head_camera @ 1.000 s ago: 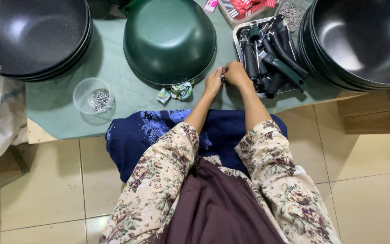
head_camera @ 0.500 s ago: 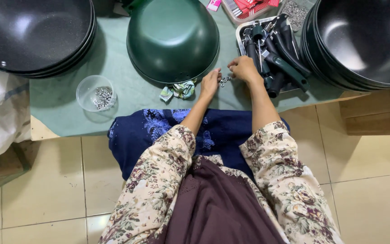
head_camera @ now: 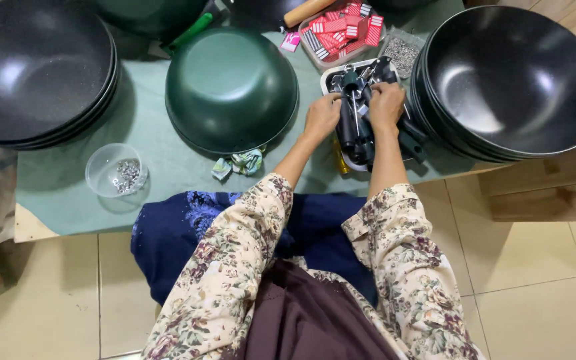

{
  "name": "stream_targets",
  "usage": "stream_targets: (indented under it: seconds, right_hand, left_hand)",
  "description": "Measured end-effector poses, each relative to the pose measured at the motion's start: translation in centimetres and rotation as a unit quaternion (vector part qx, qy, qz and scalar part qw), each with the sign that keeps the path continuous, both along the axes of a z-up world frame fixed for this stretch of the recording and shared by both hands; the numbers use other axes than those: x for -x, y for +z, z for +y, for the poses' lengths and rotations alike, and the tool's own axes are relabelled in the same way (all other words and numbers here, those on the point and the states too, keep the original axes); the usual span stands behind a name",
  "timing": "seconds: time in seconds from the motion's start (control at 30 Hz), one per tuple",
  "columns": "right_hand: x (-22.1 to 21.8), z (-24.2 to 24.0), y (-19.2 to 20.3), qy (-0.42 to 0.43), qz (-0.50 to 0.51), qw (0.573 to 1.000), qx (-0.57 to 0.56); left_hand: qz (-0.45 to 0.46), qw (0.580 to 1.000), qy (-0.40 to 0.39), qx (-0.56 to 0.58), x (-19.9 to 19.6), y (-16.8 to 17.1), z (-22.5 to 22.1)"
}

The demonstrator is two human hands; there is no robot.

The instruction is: Assembling handles and metal components onto woks

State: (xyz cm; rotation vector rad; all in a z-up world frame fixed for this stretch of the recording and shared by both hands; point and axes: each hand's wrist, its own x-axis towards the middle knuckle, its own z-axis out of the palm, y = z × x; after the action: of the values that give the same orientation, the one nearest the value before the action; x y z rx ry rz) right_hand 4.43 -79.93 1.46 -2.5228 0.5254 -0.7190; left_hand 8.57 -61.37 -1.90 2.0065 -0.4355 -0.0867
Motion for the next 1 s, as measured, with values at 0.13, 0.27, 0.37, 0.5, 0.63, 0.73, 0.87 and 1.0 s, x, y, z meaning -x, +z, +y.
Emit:
stream_targets:
  seconds: [0.13, 0.27, 0.37, 0.5, 0.63, 0.73, 0.87, 1.0]
  right_hand:
    - [-1.2, -0.1, -0.2, -0.029, 0.044, 0.995, 0.085]
    - [-2.2, -0.2, -0.5, -0.009, 0.071, 0.989, 0.133]
    - [-2.7, 0.3, -0.8, 0.002, 0.09, 0.982, 0.167]
    - [-4.5, 0.2, -3.3, -0.027, 0.091, 0.984, 0.152]
    - [-4.8, -0.1, -3.5, -0.034, 0.062, 0.992, 0.104]
    - [-5.4, -0.6, -4.3, -0.052, 0.071, 0.994, 0.068]
    - [-6.5, -1.6, -5.6, -0.061, 0.059, 0.996, -0.002]
    - [-5.9, -2.1, -4.1, -0.03, -0.001, 0.998, -0.052]
  left_hand:
    - [-0.124, 0.987, -0.003, -0.104, 0.2, 2.2, -1.6]
    - [-0.139, 0.977, 0.012, -0.162, -1.1, 0.5, -3.3]
    - [-0.148, 0.973, 0.013, -0.176, -1.8, -0.7, -4.0]
    - [-0.16, 0.969, 0.017, -0.185, -1.8, -1.5, -4.4]
    - [-0.16, 0.968, 0.009, -0.194, -1.6, -0.9, -4.2]
    - [-0.148, 0.971, 0.004, -0.187, -1.5, -0.6, -4.1]
    - [-0.141, 0.971, -0.001, -0.192, -1.9, -1.2, -4.2]
    - [-0.136, 0.976, -0.01, -0.171, -2.8, -3.0, -4.4]
